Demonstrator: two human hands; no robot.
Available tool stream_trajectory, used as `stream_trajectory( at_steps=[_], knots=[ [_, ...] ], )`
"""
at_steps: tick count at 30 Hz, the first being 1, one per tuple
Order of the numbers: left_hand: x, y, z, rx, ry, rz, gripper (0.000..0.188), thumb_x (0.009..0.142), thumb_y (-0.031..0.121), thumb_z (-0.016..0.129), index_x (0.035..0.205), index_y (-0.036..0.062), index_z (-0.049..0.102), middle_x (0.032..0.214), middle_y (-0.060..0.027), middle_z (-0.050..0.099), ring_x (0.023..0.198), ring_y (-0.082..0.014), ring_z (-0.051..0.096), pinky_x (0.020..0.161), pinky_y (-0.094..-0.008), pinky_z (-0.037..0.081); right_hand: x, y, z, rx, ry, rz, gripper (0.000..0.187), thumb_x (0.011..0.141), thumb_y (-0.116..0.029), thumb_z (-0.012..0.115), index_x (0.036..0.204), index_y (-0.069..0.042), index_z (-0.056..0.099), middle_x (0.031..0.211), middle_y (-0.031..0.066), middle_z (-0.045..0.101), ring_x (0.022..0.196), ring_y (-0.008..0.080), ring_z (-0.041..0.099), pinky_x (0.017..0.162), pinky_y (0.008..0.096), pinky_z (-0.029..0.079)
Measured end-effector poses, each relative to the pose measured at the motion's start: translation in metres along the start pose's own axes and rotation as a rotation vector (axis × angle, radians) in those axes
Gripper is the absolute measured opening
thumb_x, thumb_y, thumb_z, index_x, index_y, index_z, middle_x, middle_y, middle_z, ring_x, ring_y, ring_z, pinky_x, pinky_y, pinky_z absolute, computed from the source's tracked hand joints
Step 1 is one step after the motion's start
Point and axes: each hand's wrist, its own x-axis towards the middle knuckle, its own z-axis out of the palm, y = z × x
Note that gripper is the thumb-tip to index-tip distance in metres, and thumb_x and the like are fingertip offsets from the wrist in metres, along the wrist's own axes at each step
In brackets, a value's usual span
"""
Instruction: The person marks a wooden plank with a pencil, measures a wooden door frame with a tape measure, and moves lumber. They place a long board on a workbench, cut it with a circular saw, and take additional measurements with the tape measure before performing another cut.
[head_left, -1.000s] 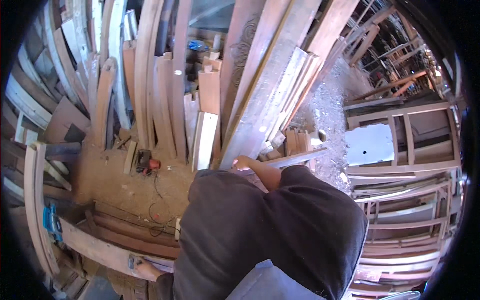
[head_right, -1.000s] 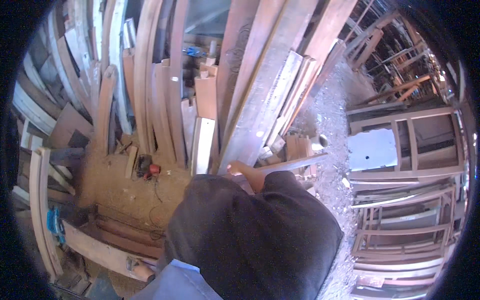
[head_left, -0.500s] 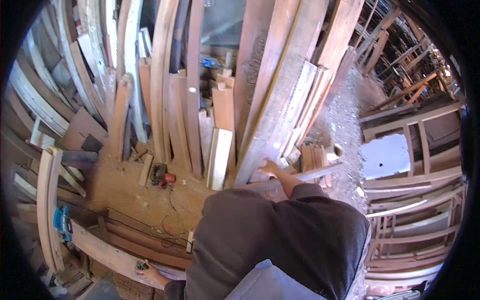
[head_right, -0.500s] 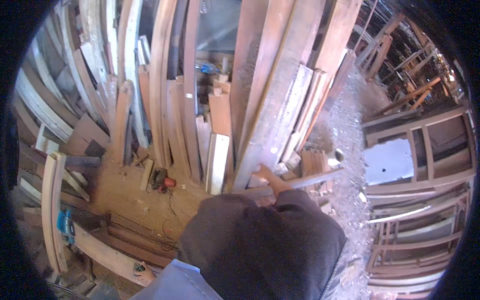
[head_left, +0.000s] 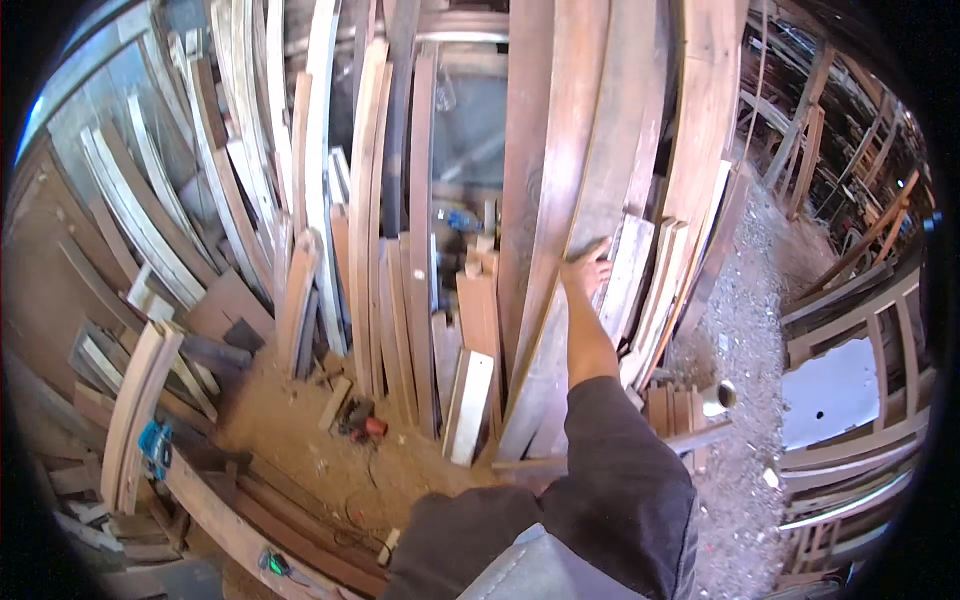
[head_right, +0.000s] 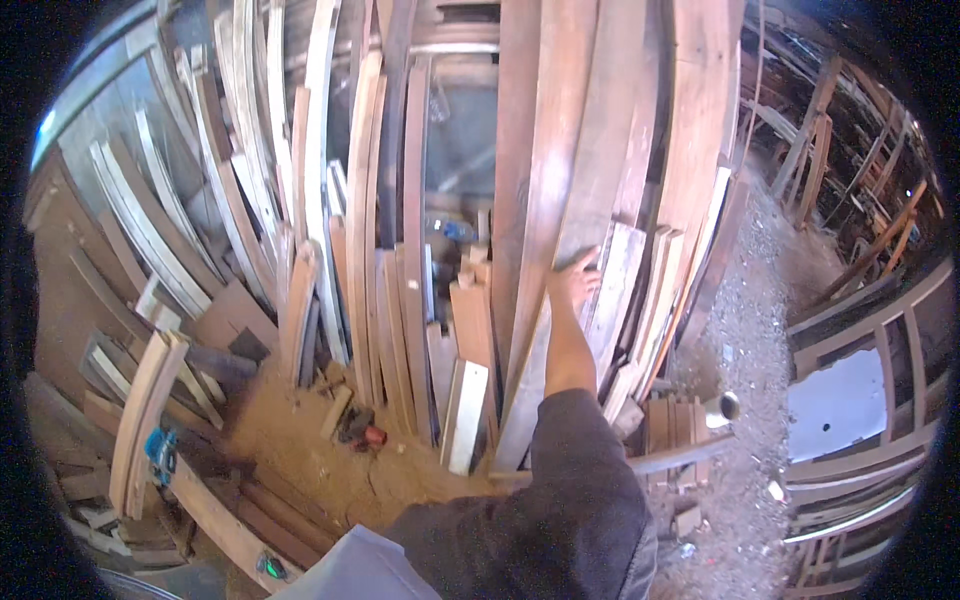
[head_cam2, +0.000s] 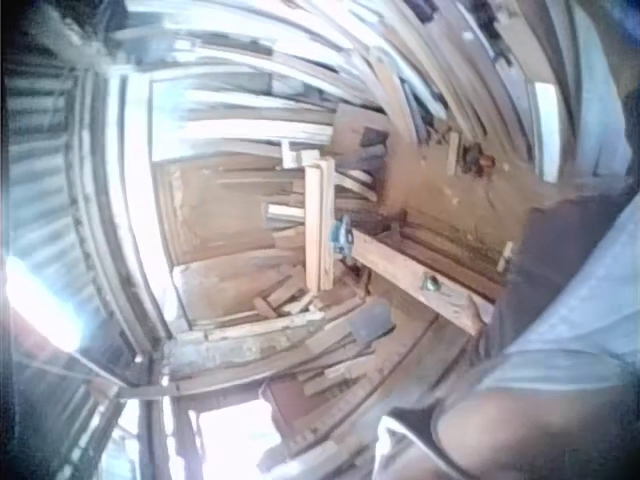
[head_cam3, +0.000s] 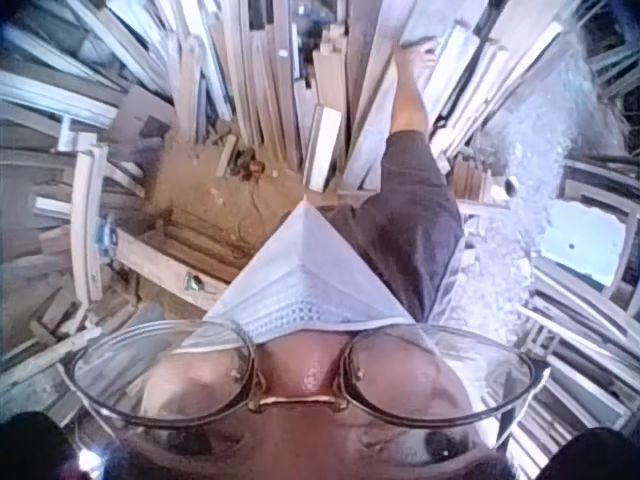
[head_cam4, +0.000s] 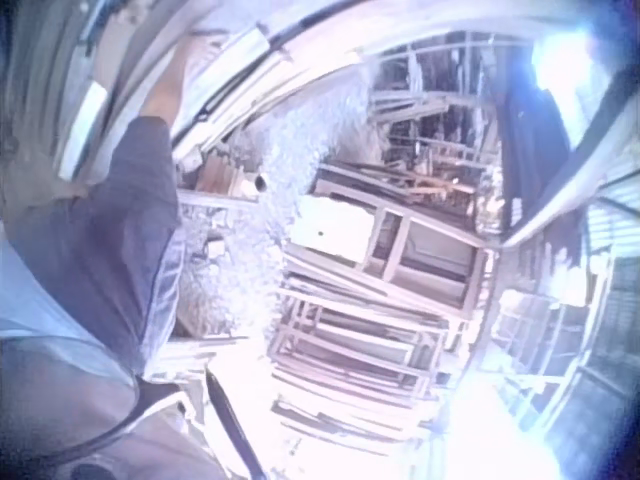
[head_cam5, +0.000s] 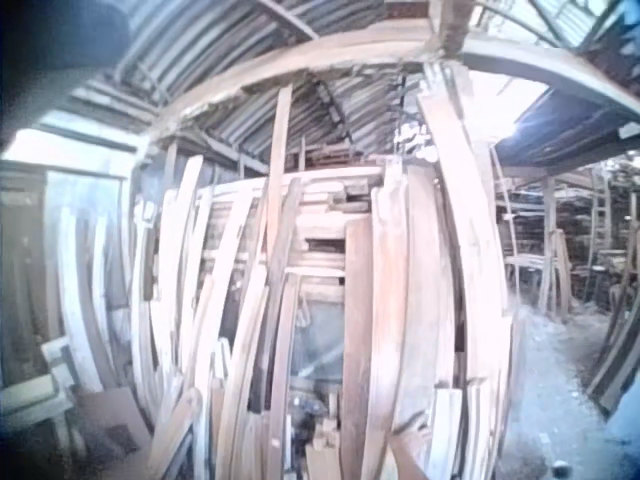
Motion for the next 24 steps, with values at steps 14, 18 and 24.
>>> stream_trajectory(
  at_steps=[14, 18, 24],
  knots=[
    [-0.149, 0.154, -0.017, -0.27, -0.158, 0.405, 0.089, 0.087, 0.046, 0.075, 0.158, 0.0101, 0.036, 0.151, -0.023, 0.048, 0.133, -0.0435, 0.049, 0.11, -0.0516, 0.042, -0.034, 0.095, -0.065, 0.71, -0.061, -0.613, 0.139, 0.058, -0.023, 0.095, 0.165, -0.009, 0.008, 0.157, 0.0312, 0.034, 0.147, 0.05, 0.029, 0.125, 0.053, 0.023],
    [-0.176, 0.209, -0.015, -0.436, -0.229, 0.605, 0.088, 0.086, 0.041, 0.078, 0.158, 0.0093, 0.037, 0.151, -0.0234, 0.048, 0.133, -0.0438, 0.049, 0.11, -0.0513, 0.042, -0.055, 0.107, -0.094, 0.783, -0.202, -0.641, 0.138, 0.054, -0.018, 0.094, 0.162, 0.0, 0.009, 0.161, 0.0245, 0.028, 0.148, 0.0433, 0.026, 0.125, 0.0483, 0.022],
    [-0.236, 0.343, -0.154, -0.857, -0.489, 0.986, 0.084, 0.085, 0.027, 0.082, 0.155, 0.0064, 0.04, 0.146, -0.0243, 0.051, 0.131, -0.0436, 0.05, 0.111, -0.0518, 0.04, -0.088, 0.123, -0.138, 0.605, -0.123, -0.651, 0.136, 0.061, -0.025, 0.095, 0.161, 0.002, 0.006, 0.155, 0.0306, 0.028, 0.143, 0.0484, 0.028, 0.123, 0.052, 0.023]
  ],
)
